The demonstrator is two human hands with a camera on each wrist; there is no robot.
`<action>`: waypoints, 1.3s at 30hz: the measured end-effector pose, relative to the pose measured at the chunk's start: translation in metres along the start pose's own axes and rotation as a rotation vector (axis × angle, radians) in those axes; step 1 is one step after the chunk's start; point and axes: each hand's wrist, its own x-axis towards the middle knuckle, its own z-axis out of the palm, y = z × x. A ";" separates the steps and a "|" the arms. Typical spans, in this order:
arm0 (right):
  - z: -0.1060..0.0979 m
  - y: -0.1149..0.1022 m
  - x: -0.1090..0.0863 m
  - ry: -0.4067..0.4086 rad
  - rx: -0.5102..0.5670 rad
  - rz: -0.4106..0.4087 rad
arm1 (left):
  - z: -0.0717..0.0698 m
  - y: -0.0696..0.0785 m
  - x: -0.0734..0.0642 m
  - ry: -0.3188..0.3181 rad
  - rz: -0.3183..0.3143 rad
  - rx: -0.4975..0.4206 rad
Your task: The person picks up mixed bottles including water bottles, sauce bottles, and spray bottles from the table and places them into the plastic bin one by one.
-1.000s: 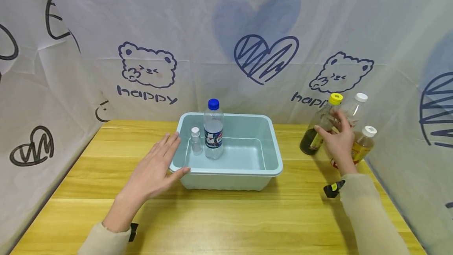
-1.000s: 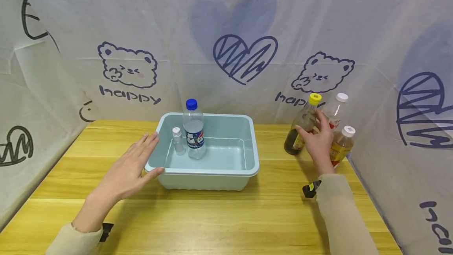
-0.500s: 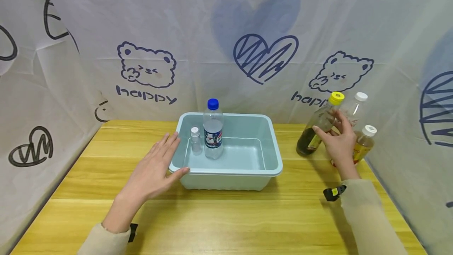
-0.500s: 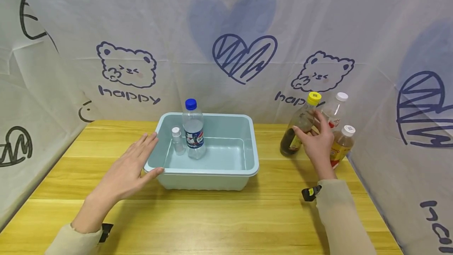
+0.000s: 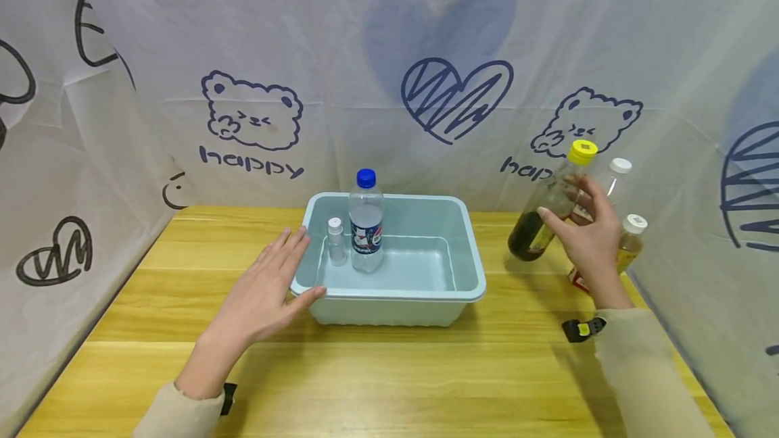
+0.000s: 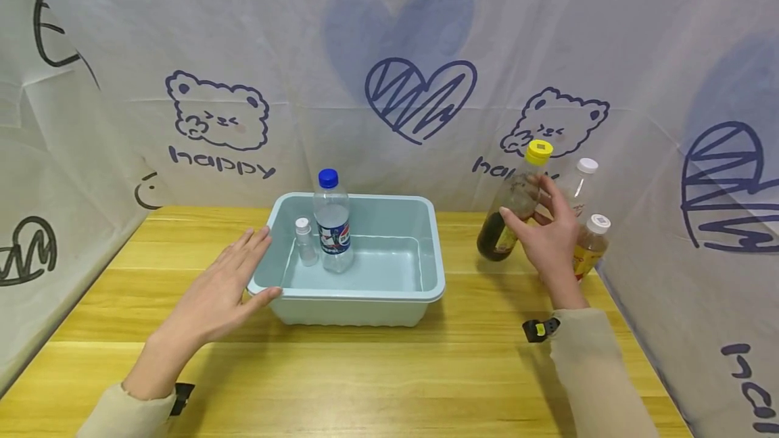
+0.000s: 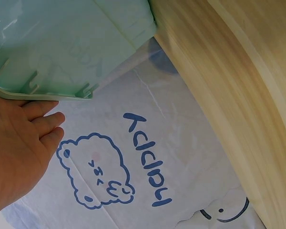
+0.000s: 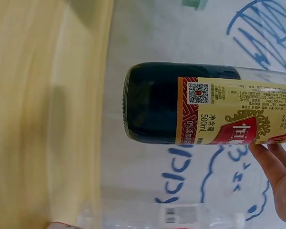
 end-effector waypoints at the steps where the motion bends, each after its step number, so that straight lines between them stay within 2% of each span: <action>1: 0.000 -0.004 0.000 0.001 0.000 -0.006 | 0.000 0.000 0.000 -0.001 0.000 -0.001; 7: 0.000 -0.025 0.002 -0.007 0.007 -0.058 | 0.000 0.000 0.000 -0.001 0.000 -0.007; 11: -0.001 -0.036 0.004 -0.014 0.015 -0.131 | 0.000 0.000 0.000 0.001 0.002 -0.006; 20: -0.001 -0.070 0.004 -0.030 0.052 -0.238 | 0.000 0.001 0.000 -0.006 -0.003 -0.012; 26: 0.001 -0.081 0.009 -0.038 0.099 -0.342 | -0.001 0.001 0.000 -0.007 -0.008 -0.013; 39: 0.013 -0.109 0.022 -0.136 0.135 -0.407 | -0.001 0.000 0.000 -0.008 -0.011 -0.012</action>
